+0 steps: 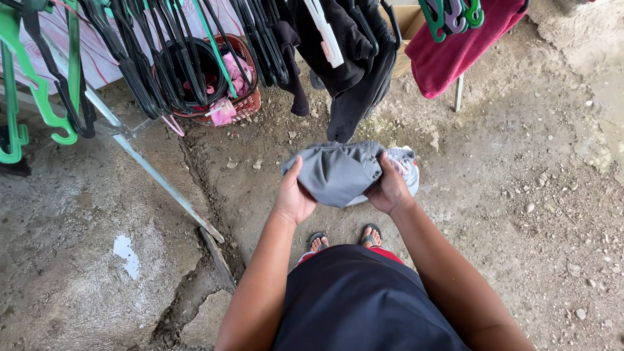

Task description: Hanging items of clothing onto a drying rack using plastic hangers.

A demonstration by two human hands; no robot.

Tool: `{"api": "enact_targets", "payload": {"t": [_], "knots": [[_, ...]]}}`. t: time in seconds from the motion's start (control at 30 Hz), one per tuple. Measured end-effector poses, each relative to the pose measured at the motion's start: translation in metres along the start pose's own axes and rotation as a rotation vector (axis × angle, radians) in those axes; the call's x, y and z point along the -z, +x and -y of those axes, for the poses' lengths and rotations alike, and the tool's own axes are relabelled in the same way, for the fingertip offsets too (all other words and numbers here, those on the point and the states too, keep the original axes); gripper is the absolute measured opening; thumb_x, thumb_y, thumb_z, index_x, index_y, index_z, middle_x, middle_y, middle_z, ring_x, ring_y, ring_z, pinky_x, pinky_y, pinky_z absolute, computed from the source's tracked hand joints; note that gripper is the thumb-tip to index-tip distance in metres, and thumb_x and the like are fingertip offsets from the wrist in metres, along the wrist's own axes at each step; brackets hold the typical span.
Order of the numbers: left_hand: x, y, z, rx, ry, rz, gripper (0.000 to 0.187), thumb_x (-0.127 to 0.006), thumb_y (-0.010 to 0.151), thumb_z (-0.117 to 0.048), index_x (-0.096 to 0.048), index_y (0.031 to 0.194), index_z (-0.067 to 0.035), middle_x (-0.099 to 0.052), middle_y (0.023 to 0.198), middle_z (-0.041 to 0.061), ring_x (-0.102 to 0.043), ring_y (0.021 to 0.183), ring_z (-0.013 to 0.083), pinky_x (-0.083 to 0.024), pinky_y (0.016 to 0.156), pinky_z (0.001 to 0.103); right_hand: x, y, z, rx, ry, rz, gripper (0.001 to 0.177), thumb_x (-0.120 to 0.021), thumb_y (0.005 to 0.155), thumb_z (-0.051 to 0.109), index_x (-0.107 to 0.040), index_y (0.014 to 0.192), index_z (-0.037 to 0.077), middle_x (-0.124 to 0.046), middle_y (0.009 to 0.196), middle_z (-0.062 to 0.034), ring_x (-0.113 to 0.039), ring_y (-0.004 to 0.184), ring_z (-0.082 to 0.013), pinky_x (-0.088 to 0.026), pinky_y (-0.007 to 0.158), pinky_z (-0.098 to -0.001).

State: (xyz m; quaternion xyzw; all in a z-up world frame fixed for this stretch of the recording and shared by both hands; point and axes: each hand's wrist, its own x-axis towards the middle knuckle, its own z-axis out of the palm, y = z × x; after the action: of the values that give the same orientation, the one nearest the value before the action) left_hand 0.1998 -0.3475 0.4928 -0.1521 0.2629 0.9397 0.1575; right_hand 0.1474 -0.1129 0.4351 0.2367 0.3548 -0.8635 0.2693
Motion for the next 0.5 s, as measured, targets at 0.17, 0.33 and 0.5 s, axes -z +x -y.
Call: {"api": "enact_targets", "payload": {"t": [0.17, 0.33, 0.5], "knots": [[0.022, 0.001, -0.003, -0.025, -0.022, -0.028, 0.069, -0.066, 0.088, -0.044, -0.050, 0.143, -0.006, -0.058, 0.142, 0.012, -0.053, 0.133, 0.0283, -0.040, 0.115, 0.049, -0.008, -0.009, 0.011, -0.046, 0.105, 0.008, 0.065, -0.036, 0.105, 0.058, -0.058, 0.138, 0.007, -0.063, 0.141, -0.0158, -0.060, 0.128, -0.0340, -0.044, 0.113, -0.0543], [0.056, 0.010, 0.004, -0.033, 0.033, 0.015, 0.064, -0.066, 0.087, -0.030, -0.049, 0.143, -0.003, -0.063, 0.138, 0.010, -0.056, 0.130, 0.0258, -0.041, 0.115, 0.045, -0.022, -0.020, 0.015, -0.032, 0.148, 0.073, 0.064, -0.035, 0.104, 0.056, -0.056, 0.139, 0.006, -0.062, 0.141, -0.0166, -0.060, 0.129, -0.0360, -0.043, 0.113, -0.0552], [0.050, 0.008, 0.019, 0.129, 0.523, 0.156, 0.065, -0.074, 0.088, -0.010, -0.047, 0.146, 0.000, -0.061, 0.137, 0.012, -0.058, 0.124, 0.0219, -0.039, 0.108, 0.042, -0.004, -0.005, 0.012, -0.057, 0.148, 0.224, 0.053, -0.049, 0.108, 0.050, -0.065, 0.128, 0.003, -0.072, 0.119, -0.0171, -0.070, 0.107, -0.0326, -0.054, 0.099, -0.0483]]}}
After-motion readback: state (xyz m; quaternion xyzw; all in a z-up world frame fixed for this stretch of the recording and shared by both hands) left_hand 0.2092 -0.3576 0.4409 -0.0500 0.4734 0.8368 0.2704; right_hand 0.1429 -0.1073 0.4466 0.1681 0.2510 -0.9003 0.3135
